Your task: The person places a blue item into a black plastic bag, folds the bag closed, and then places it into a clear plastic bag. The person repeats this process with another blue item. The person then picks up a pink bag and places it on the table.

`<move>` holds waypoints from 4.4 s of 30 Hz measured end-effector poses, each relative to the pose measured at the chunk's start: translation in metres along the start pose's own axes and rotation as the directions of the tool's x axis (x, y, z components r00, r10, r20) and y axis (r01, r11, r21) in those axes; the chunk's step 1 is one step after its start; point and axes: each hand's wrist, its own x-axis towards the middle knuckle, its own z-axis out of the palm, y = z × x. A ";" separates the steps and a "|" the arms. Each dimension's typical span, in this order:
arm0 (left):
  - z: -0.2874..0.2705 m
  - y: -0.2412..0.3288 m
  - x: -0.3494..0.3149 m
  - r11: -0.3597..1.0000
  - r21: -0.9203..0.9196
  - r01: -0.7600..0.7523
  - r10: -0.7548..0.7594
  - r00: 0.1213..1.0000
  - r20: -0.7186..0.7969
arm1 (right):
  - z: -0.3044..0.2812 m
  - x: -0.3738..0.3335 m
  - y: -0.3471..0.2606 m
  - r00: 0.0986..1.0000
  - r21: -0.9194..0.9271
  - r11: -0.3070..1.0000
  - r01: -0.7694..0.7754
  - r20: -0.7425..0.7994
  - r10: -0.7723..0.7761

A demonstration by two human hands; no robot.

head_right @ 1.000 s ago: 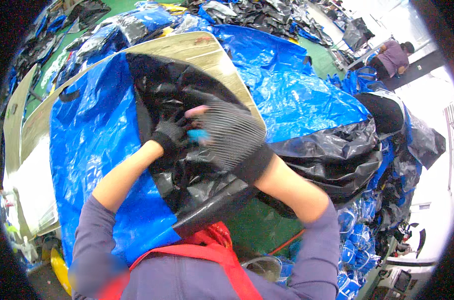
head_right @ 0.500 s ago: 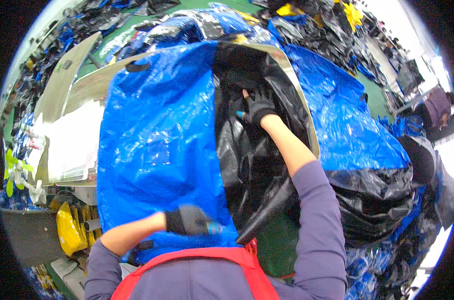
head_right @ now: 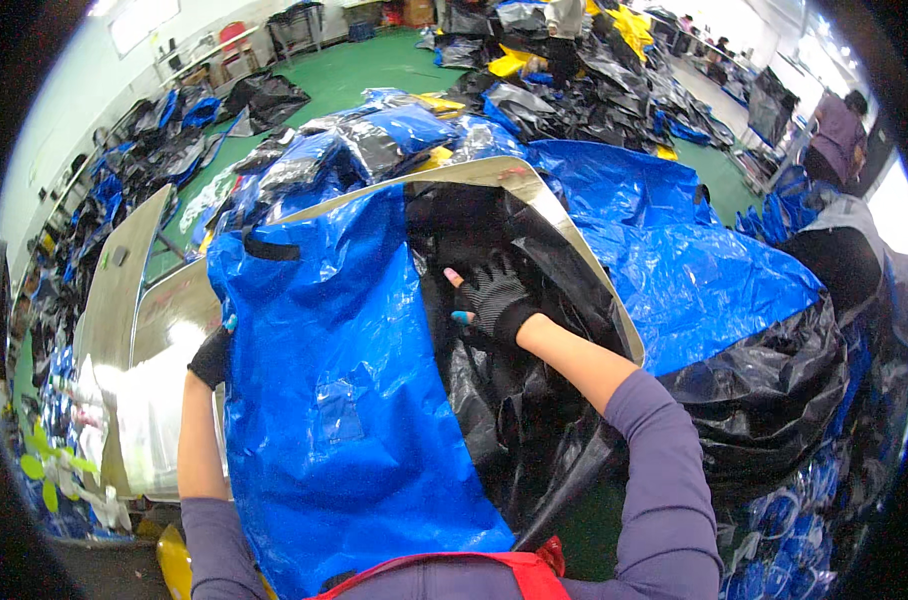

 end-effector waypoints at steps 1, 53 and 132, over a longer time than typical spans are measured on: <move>0.020 0.011 -0.010 0.984 0.162 -0.071 0.104 0.972 -0.209 | -0.007 0.002 0.002 0.996 0.065 0.995 0.073 -0.063 -0.069; 0.065 -0.057 -0.131 -0.076 0.994 0.083 0.387 0.921 -0.047 | 0.022 -0.036 0.022 0.983 -0.021 0.986 0.168 -0.069 -0.169; 0.251 -0.085 -0.089 -0.275 0.961 -0.024 0.421 0.896 0.143 | -0.025 -0.117 0.095 0.991 -0.224 0.975 -0.010 -0.132 -0.020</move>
